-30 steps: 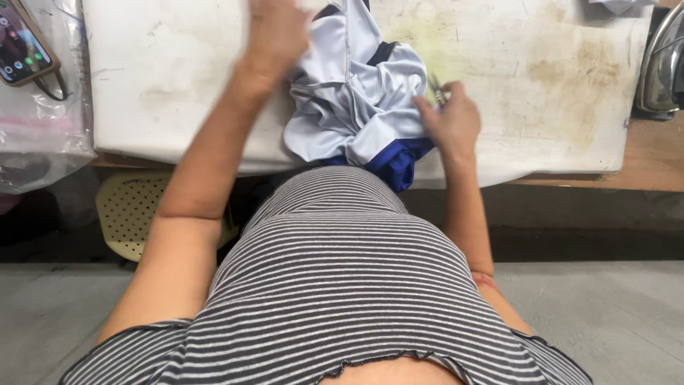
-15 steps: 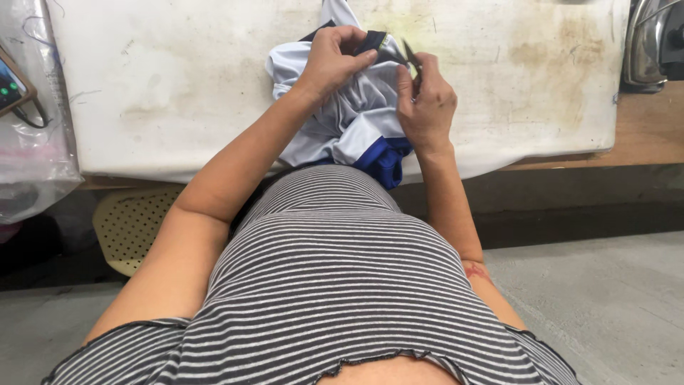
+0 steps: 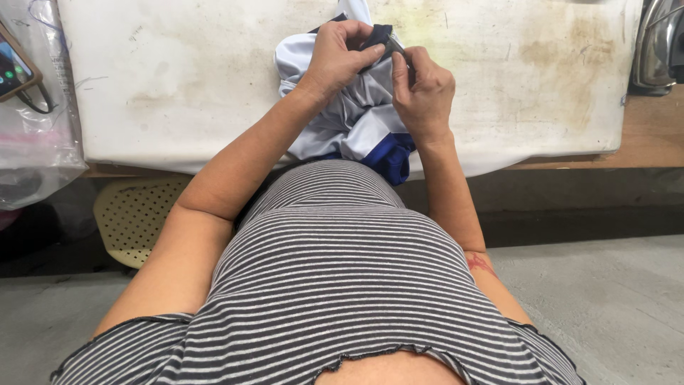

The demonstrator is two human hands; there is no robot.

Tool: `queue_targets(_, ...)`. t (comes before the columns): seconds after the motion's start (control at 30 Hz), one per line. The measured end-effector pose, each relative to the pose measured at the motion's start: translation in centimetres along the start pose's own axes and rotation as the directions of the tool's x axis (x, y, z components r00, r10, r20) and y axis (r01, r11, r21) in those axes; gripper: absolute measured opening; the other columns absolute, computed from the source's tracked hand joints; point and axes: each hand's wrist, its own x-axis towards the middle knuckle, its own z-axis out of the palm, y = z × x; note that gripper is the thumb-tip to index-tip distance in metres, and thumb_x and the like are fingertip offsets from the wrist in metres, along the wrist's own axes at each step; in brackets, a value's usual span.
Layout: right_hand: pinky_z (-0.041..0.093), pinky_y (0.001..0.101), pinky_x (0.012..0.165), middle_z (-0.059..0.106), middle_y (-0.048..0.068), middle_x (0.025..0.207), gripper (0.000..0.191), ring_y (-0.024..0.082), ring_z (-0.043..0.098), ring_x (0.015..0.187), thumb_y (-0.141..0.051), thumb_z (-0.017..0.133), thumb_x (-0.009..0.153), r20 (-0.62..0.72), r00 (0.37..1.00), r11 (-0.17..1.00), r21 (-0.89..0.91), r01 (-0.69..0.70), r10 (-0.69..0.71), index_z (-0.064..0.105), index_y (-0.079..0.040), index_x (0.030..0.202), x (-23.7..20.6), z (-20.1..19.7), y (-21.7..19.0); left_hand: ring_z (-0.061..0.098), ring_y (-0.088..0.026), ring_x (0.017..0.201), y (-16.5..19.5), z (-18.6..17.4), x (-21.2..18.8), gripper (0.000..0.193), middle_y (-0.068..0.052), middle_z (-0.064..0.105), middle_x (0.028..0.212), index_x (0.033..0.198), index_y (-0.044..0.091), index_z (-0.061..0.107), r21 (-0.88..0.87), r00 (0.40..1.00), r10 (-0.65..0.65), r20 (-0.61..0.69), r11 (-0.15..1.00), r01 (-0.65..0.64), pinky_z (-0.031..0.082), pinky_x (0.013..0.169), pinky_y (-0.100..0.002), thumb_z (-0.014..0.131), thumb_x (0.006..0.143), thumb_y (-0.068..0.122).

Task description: The person uses a seam ripper to remove stitches from a white and blue garment on a worktable. They repeatedly cut threads, pull them out, and reposition the fabric to access different seam areas.

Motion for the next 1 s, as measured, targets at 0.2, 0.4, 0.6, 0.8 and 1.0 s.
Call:
queue_targets(0.2,0.039,0.0292,0.048,0.061,0.003,0.064,0.016,0.011,0.054,0.051,-0.013,0.069,0.106,0.03,0.999,0.979,0.198,-0.041,0.036,0.065,-0.001,0.098,0.1,-0.2,-0.3,0.069,-0.005,0.076,-0.3,0.1,0.2,0.013,-0.002,0.076,0.089,0.103,-0.001,0.075,-0.041,1.0,0.004,-0.012,0.999,-0.004,0.058,0.07,-0.021,0.076,0.092,0.004)
queue_targets(0.4,0.04,0.0281,0.052,0.062,0.003,0.067,0.015,0.009,0.055,0.055,-0.011,0.068,0.109,-0.004,1.0,0.991,0.133,0.002,-0.002,0.066,-0.002,0.097,-0.1,0.2,0.0,0.069,-0.004,0.076,-0.4,0.2,0.1,0.012,-0.002,0.077,0.089,0.103,-0.001,0.075,0.041,0.997,0.07,-0.032,0.997,-0.069,0.058,0.067,-0.02,0.077,0.092,0.004)
queue_targets(0.6,0.045,0.0231,0.065,0.065,-0.002,0.092,0.008,0.003,0.058,0.076,-0.007,0.062,0.118,-0.014,0.978,0.763,0.628,-0.152,0.207,0.062,-0.002,0.112,-0.4,1.3,1.3,0.067,-0.004,0.077,0.6,0.2,-0.2,0.013,-0.001,0.076,0.09,0.104,0.0,0.076,-0.007,0.999,0.021,-0.029,1.0,-0.021,0.056,0.07,-0.021,0.077,0.092,0.005)
queue_targets(0.8,0.032,0.0173,0.06,0.057,-0.006,0.082,0.017,-0.001,0.043,0.069,0.0,0.073,0.104,0.004,0.974,0.679,0.716,-0.162,0.228,0.064,0.0,0.118,0.6,2.4,1.5,0.068,-0.006,0.079,1.2,-0.7,-0.3,0.012,-0.001,0.076,0.091,0.104,0.002,0.076,-0.203,0.991,-0.122,0.05,0.97,0.13,0.055,0.076,-0.022,0.074,0.094,0.009)
queue_targets(1.0,0.045,0.0191,0.071,0.065,-0.005,0.09,0.003,0.0,0.057,0.08,-0.001,0.067,0.105,0.068,0.977,0.643,0.743,-0.185,0.201,0.066,-0.001,0.107,1.5,2.5,0.8,0.066,-0.006,0.087,1.5,-0.7,-0.7,0.016,0.0,0.072,0.097,0.112,0.003,0.068,-0.234,0.986,-0.13,0.103,0.96,0.151,0.055,0.082,-0.024,0.074,0.098,0.009)
